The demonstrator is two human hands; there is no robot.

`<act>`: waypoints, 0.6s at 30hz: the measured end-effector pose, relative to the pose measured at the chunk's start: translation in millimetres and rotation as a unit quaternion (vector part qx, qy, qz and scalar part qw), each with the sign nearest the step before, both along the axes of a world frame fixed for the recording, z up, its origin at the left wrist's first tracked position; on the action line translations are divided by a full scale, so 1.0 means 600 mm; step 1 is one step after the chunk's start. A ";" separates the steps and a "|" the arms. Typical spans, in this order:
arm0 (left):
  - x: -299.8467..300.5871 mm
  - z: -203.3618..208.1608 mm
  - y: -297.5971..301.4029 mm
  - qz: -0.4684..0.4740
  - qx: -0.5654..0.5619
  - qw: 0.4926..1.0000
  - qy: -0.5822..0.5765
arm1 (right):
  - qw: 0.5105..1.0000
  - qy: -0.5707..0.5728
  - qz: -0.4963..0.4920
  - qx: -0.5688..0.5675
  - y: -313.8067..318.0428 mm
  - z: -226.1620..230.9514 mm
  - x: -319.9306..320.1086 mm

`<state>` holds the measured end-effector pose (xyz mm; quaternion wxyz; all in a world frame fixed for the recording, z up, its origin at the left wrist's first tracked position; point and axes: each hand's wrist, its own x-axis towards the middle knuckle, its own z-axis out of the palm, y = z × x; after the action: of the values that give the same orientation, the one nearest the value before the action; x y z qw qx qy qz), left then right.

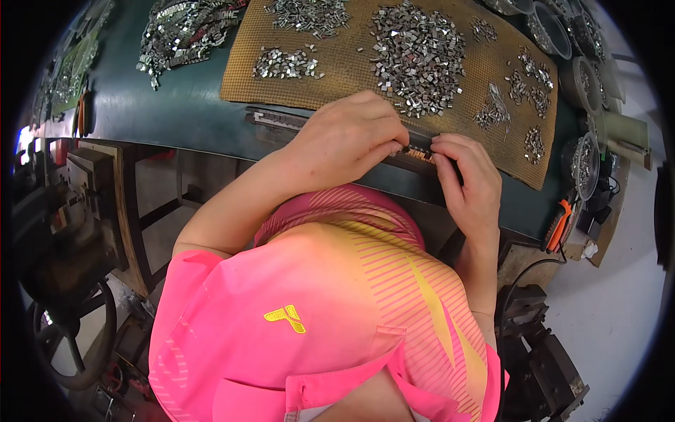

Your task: The person arranges small metal components into a metal fixture by hand, inserts the fixture into a manual press machine, rotates the handwheel to press it, and continues fitting metal components into the fixture.

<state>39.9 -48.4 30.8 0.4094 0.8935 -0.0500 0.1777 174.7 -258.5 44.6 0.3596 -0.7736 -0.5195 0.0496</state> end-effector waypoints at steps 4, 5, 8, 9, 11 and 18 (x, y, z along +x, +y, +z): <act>0.000 -0.002 -0.002 0.006 -0.006 1.000 0.004 | 0.998 -0.053 0.021 0.019 0.013 0.003 -0.013; -0.001 -0.002 -0.003 0.013 -0.004 1.000 0.002 | 0.997 -0.070 0.024 0.016 0.017 0.005 -0.017; -0.001 -0.002 -0.004 0.021 0.000 1.000 -0.003 | 0.995 -0.098 0.030 0.022 0.029 -0.002 -0.026; -0.001 -0.002 -0.004 0.022 0.002 1.000 -0.006 | 0.995 -0.098 0.030 0.022 0.031 -0.003 -0.028; -0.001 -0.004 -0.005 0.026 0.003 1.000 -0.006 | 0.995 -0.099 0.013 0.030 0.036 -0.006 -0.031; 0.001 -0.007 -0.006 0.035 0.009 0.999 -0.012 | 0.993 -0.113 0.000 0.017 0.040 -0.004 -0.038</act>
<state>40.5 -52.3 26.6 0.3941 0.8963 -0.0249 0.2018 152.2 -234.6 42.1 0.3121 -0.7678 -0.5575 -0.0469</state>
